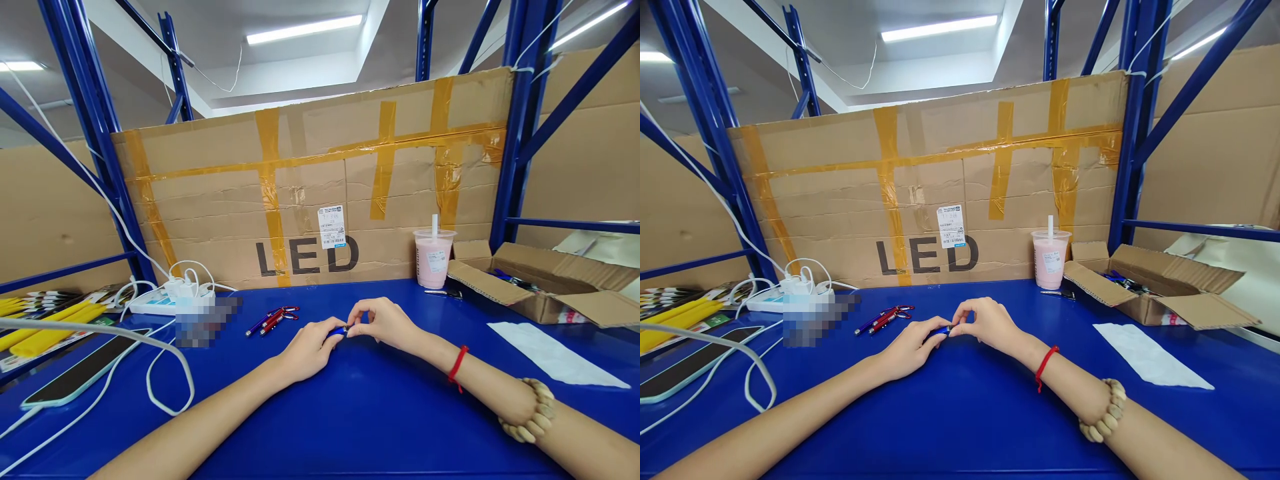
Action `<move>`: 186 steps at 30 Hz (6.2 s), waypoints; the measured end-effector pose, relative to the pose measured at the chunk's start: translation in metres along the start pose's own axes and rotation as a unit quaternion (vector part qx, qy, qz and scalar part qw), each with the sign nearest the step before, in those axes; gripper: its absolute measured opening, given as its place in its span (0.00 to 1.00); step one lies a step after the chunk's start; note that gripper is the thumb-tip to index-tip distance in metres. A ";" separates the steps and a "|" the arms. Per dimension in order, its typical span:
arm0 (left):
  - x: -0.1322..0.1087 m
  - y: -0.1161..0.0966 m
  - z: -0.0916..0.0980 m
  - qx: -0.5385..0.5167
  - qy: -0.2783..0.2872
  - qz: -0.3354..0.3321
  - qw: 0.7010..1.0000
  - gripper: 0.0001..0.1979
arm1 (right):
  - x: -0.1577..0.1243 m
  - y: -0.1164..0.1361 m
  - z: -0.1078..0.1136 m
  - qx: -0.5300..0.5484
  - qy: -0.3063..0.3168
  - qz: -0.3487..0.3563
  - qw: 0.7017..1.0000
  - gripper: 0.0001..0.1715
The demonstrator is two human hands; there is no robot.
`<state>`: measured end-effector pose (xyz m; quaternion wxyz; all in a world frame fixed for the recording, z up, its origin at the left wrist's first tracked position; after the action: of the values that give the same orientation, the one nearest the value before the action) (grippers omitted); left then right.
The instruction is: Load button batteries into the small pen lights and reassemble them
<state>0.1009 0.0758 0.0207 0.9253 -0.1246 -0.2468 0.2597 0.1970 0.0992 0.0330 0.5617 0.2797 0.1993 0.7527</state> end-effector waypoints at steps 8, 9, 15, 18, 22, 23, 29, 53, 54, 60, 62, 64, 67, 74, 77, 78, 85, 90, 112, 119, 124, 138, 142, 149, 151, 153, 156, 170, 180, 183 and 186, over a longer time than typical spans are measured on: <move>0.000 -0.001 0.001 0.002 0.003 0.002 1.000 0.12 | 0.000 0.000 -0.001 -0.001 0.007 -0.013 1.000 0.12; 0.000 -0.001 0.001 0.002 0.004 0.000 1.000 0.12 | 0.000 0.000 -0.001 -0.003 0.006 -0.012 1.000 0.12; -0.001 0.002 0.000 -0.002 -0.001 0.002 1.000 0.10 | 0.000 -0.002 -0.003 0.002 0.012 0.003 1.000 0.14; -0.001 0.003 0.000 -0.012 -0.006 0.006 1.000 0.09 | 0.001 -0.002 -0.003 0.022 0.011 0.015 1.000 0.14; 0.000 0.004 0.000 -0.020 -0.013 0.010 1.000 0.09 | 0.003 -0.001 -0.003 0.042 0.006 0.024 0.999 0.13; 0.000 0.004 0.000 -0.022 -0.015 0.012 1.000 0.09 | 0.003 -0.002 -0.003 0.045 0.006 0.023 0.999 0.13; -0.001 0.004 0.001 -0.030 -0.018 0.009 0.999 0.09 | 0.004 -0.005 -0.005 0.051 0.007 0.017 0.999 0.14; -0.002 0.002 0.000 -0.004 0.002 0.011 1.000 0.09 | 0.005 -0.005 -0.010 0.037 0.021 0.050 0.998 0.18; -0.002 0.003 -0.001 -0.002 0.003 0.015 1.000 0.09 | 0.005 -0.005 -0.010 0.037 0.021 0.053 0.998 0.18; -0.001 0.003 -0.001 0.007 0.007 0.013 1.000 0.10 | 0.005 -0.005 -0.010 0.040 0.021 0.056 0.997 0.18; -0.001 0.002 -0.002 0.003 0.009 0.009 1.000 0.10 | 0.005 -0.006 -0.009 0.040 0.020 0.058 0.997 0.19; -0.001 0.001 -0.002 0.003 0.009 0.001 1.000 0.10 | 0.005 -0.006 -0.009 0.039 0.020 0.060 0.997 0.20; -0.001 0.000 -0.002 0.006 0.006 -0.006 1.000 0.10 | 0.005 -0.004 -0.008 0.044 0.023 0.063 0.997 0.20; 0.000 0.000 -0.002 0.004 0.008 -0.006 1.000 0.10 | 0.003 0.000 -0.007 0.033 0.024 0.068 0.997 0.24; 0.000 -0.001 -0.001 0.001 0.006 -0.007 1.000 0.09 | 0.002 0.000 -0.008 0.030 0.025 0.068 0.997 0.24; 0.000 -0.001 -0.001 0.001 0.006 -0.005 1.000 0.09 | 0.003 -0.001 -0.008 0.031 0.025 0.067 0.997 0.25; -0.001 0.000 -0.001 -0.002 0.009 0.001 1.000 0.10 | 0.004 -0.004 -0.010 0.053 0.026 0.069 0.996 0.25; 0.000 0.000 -0.001 -0.010 0.001 -0.004 1.000 0.09 | 0.005 -0.005 -0.009 0.066 0.025 0.065 0.995 0.24; -0.002 -0.011 -0.001 0.003 -0.002 -0.021 1.000 0.13 | -0.006 0.018 0.006 0.107 0.076 0.093 0.987 0.19; -0.001 -0.016 -0.003 0.009 0.014 -0.056 0.998 0.13 | -0.011 0.025 0.007 0.019 0.071 0.118 0.990 0.19; -0.002 -0.016 -0.004 0.011 0.003 -0.071 0.997 0.13 | -0.025 0.042 0.000 -0.124 0.051 0.221 0.966 0.17; -0.004 -0.020 0.010 0.045 -0.091 -0.135 0.986 0.11 | -0.028 0.043 -0.014 -0.171 0.015 0.218 0.961 0.18; -0.003 -0.016 0.009 0.050 -0.082 -0.124 0.988 0.11 | -0.020 0.032 -0.018 -0.106 0.027 0.154 0.982 0.23; 0.002 -0.011 0.008 0.037 -0.086 -0.120 0.988 0.12 | -0.016 0.027 -0.012 -0.126 0.033 0.100 0.986 0.25; 0.003 -0.010 0.005 0.024 -0.074 -0.110 0.991 0.13 | -0.015 0.027 -0.012 -0.150 0.031 0.095 0.984 0.24; 0.003 -0.006 0.004 0.009 -0.070 -0.089 0.993 0.15 | -0.015 0.027 -0.012 -0.168 0.030 0.097 0.981 0.23; 0.002 -0.002 0.005 -0.006 -0.077 -0.060 0.995 0.19 | -0.014 0.026 -0.014 -0.184 0.028 0.102 0.977 0.23; 0.005 -0.004 0.012 -0.014 -0.087 -0.065 0.994 0.13 | -0.015 0.029 -0.007 -0.210 -0.011 0.125 0.970 0.26; 0.003 0.008 0.018 -0.041 -0.112 0.011 0.993 0.12 | -0.021 0.041 0.025 -0.167 -0.160 0.152 0.961 0.12; 0.003 0.008 0.018 -0.038 -0.111 0.010 0.993 0.12 | -0.025 0.044 0.025 -0.164 -0.179 0.186 0.952 0.12; 0.003 0.006 0.019 -0.032 -0.114 -0.001 0.993 0.12 | -0.027 0.045 0.027 -0.171 -0.200 0.198 0.944 0.13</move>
<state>0.0908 0.0846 0.0363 0.8868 -0.1236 -0.3591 0.2633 0.1873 0.0599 0.0754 0.4692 0.3577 -0.1084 0.8001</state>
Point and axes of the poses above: each hand's wrist, its own x-axis towards the middle knuckle, its own z-axis out of the back of the hand, y = z × x, the point moved 10 cm from there along x, towards the middle knuckle, and after that the axes turned 11 degrees about -z, right-handed, at the moved point
